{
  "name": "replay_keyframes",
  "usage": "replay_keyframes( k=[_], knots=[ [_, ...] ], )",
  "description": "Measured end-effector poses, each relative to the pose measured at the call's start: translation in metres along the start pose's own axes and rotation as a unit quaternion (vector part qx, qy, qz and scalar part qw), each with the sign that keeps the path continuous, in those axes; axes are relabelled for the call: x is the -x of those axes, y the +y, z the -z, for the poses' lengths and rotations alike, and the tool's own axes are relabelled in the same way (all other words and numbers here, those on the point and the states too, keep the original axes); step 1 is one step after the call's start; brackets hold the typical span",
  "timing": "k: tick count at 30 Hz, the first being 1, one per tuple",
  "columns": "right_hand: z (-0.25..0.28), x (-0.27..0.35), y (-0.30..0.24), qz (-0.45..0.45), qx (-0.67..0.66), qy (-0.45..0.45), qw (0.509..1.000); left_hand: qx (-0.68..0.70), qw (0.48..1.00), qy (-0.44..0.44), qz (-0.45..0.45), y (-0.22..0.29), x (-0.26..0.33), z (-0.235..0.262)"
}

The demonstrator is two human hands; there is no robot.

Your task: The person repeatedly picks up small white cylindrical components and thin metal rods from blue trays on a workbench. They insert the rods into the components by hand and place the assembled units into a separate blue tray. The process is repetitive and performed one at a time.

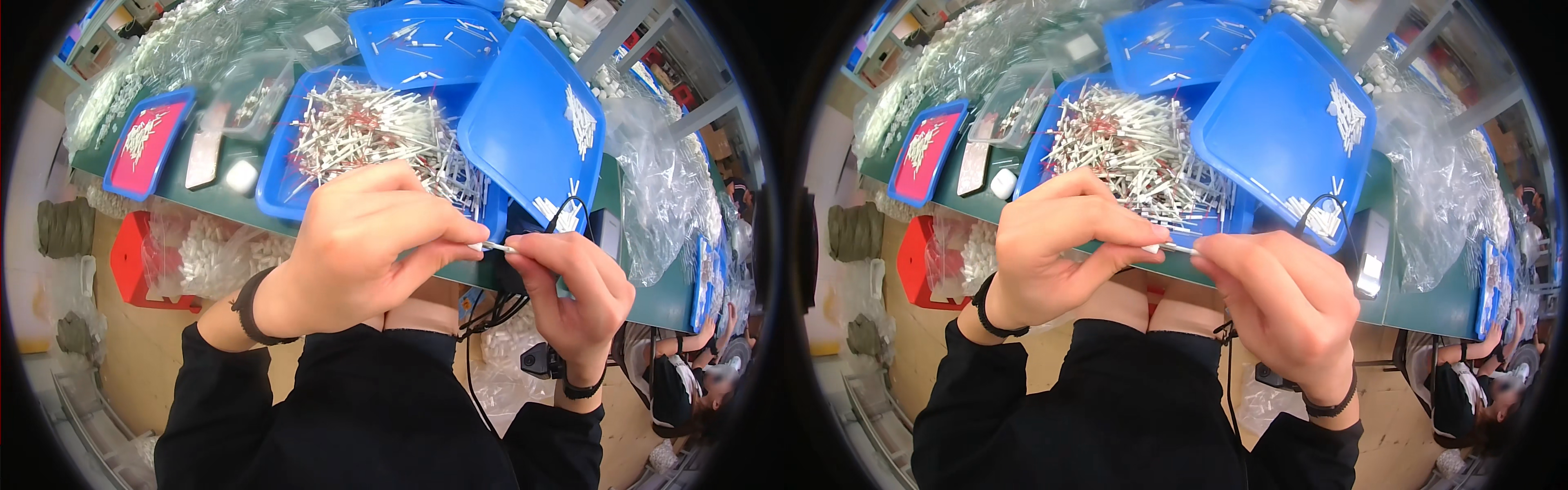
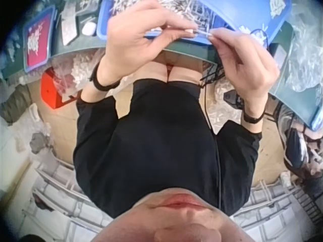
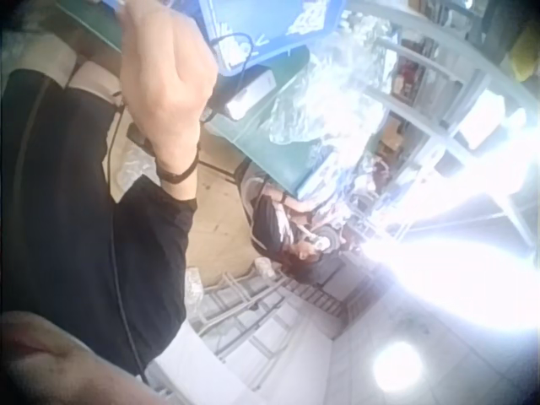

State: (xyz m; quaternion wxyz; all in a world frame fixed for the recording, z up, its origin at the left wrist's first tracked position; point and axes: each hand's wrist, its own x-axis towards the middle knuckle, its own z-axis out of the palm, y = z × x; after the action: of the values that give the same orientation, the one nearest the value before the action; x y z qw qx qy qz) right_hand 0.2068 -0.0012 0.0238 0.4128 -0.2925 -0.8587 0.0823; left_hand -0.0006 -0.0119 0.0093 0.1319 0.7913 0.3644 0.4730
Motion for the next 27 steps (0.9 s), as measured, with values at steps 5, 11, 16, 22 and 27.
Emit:
replay_keyframes(
  k=[5, 11, 16, 22, 27],
  knots=[
    [-0.006, -0.001, 0.001, 0.009, -0.023, -0.017, 1.0, -0.004, 1.0, 0.003, -0.006, 0.0, 0.003, -0.002],
    [-0.016, 0.0, 0.007, 0.077, 0.005, -0.022, 0.997, 0.029, 0.998, -0.053, 0.031, -0.006, 0.003, -0.003],
    [-0.018, -0.007, 0.031, 0.025, 0.079, -0.059, 0.995, 0.044, 0.992, -0.063, 0.102, -0.035, -0.006, -0.003],
    [0.03, 0.011, 0.152, -0.292, 0.179, -0.1, 0.934, -0.222, 0.952, -0.044, 0.207, -0.125, -0.016, 0.08],
    [0.04, 0.039, 0.233, -0.28, 0.234, -0.191, 0.911, -0.328, 0.851, -0.061, 0.405, -0.244, 0.009, 0.144]
  ],
)
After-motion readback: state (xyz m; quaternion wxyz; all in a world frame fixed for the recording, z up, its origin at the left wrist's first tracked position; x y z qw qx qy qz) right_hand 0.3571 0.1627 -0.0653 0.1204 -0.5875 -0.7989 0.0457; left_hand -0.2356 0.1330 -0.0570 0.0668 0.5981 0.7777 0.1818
